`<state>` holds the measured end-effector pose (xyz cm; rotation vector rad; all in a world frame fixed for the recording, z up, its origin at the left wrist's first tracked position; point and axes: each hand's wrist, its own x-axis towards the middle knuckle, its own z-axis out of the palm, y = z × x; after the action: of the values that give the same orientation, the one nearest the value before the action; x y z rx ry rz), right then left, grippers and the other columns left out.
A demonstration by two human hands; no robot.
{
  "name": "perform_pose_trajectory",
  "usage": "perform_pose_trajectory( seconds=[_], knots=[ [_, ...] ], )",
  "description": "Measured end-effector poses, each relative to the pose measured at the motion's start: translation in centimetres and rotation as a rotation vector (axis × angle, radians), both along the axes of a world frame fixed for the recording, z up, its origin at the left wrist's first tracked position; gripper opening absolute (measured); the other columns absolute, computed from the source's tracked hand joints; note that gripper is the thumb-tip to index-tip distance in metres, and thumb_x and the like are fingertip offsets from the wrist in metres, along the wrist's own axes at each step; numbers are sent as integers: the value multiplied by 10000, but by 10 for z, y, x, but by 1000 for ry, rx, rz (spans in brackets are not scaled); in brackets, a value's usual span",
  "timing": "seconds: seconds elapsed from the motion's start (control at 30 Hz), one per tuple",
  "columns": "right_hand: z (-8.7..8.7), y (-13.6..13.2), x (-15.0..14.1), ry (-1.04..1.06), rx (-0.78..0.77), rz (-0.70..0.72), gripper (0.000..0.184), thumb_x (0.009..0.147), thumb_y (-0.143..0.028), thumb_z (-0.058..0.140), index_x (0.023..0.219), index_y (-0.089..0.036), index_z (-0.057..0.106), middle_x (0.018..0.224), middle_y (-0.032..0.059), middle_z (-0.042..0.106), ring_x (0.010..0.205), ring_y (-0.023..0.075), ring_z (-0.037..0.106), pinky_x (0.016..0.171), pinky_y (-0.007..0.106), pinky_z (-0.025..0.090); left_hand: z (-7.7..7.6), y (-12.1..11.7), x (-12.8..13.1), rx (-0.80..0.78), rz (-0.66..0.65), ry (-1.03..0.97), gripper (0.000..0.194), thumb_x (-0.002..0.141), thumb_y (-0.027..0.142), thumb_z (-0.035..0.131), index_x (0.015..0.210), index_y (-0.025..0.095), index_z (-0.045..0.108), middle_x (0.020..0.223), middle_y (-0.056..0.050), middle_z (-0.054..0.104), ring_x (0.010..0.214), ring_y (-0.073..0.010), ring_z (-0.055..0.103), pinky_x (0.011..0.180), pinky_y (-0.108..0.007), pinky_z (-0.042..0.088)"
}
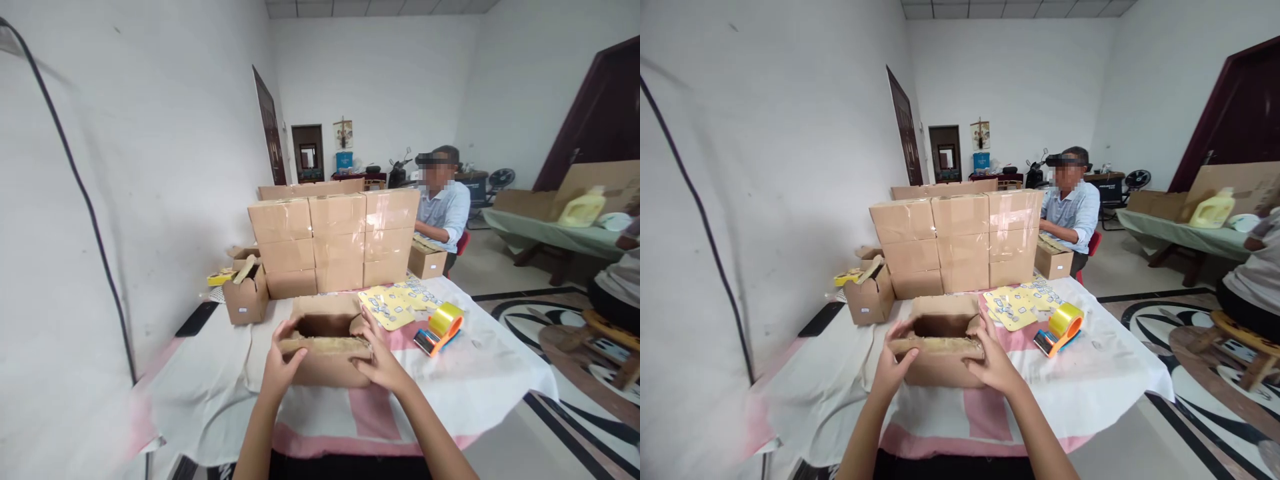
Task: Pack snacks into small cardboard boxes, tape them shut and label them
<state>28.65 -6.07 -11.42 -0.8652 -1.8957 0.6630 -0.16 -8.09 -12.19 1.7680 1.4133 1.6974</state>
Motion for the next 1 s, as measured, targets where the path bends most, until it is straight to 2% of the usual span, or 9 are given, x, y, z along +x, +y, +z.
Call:
perform_pose_trajectory(
  seconds=[0.1, 0.23, 0.4, 0.5, 0.63, 0.73, 0.87, 0.93, 1.0],
  knots=[
    [-4, -2, -6, 162, 17, 0, 602, 887, -388, 697, 1456, -299, 520, 1749, 65, 78, 1609, 359, 116, 1277, 579, 210, 5, -1, -2, -61, 10, -30, 655, 850, 434, 666, 1421, 185, 461, 1220, -155, 712, 1206, -315, 673, 1036, -495, 530],
    [0, 8, -18, 437, -153, 34, 874, 916, -535, 644, 1643, -334, 203, 1721, 77, 238, 1596, 291, 212, 1291, 558, 187, 10, 8, 4, -78, 203, -64, 517, 880, 387, 628, 1332, 174, 497, 1131, -136, 686, 1102, -286, 693, 947, -459, 562],
    [22, 25, -32, 840, -384, -11, 840, 910, -651, 454, 1629, -252, 280, 1567, 116, 515, 1475, 323, 456, 1229, 574, 319, 17, 19, 14, -40, 306, 3, 474, 827, 238, 586, 1297, 197, 536, 1380, -161, 513, 1258, -283, 595, 1089, -481, 497],
    [24, 22, -36, 902, -401, -7, 843, 897, -557, 547, 1629, -238, 280, 1411, 100, 652, 1403, 307, 536, 1226, 539, 329, 24, 17, 15, -19, 290, 88, 542, 827, 200, 574, 1367, 206, 530, 1498, -157, 449, 1431, -309, 452, 1209, -500, 387],
    [19, 15, -39, 946, -411, -85, 919, 840, -481, 665, 1644, -297, 260, 1480, 60, 598, 1401, 290, 532, 1196, 481, 391, 33, 13, 19, 9, 238, 210, 516, 831, 145, 528, 1337, 225, 588, 1543, -123, 438, 1460, -293, 433, 1238, -484, 356],
    [18, 17, -37, 951, -482, -7, 874, 848, -499, 638, 1630, -301, 302, 1491, 61, 597, 1330, 299, 591, 1141, 502, 449, 38, 12, 20, 22, 221, 282, 520, 829, 120, 499, 1329, 213, 608, 1541, -131, 458, 1453, -296, 445, 1224, -490, 375],
    [15, 27, -34, 768, -255, -34, 613, 915, -585, 508, 1428, -262, 598, 1290, 76, 702, 1193, 294, 650, 1086, 492, 476, 49, 6, 23, 38, 232, 449, 612, 836, 86, 488, 1420, 249, 577, 1582, -86, 476, 1486, -326, 388, 1235, -550, 316],
    [13, 30, -36, 664, -174, -80, 485, 909, -611, 536, 1149, -251, 754, 1161, 71, 717, 1152, 293, 643, 1082, 472, 471, 54, 3, 27, 10, 191, 630, 531, 886, 103, 468, 1358, 275, 638, 1476, -70, 599, 1394, -321, 497, 1213, -547, 326],
    [10, 31, -38, 607, -150, -115, 412, 894, -607, 588, 869, -243, 779, 1106, 62, 698, 1170, 284, 615, 1114, 447, 439, 57, 0, 32, -39, 111, 773, 406, 965, 191, 444, 1269, 282, 696, 1290, -70, 719, 1204, -294, 632, 1133, -501, 412]
  ],
)
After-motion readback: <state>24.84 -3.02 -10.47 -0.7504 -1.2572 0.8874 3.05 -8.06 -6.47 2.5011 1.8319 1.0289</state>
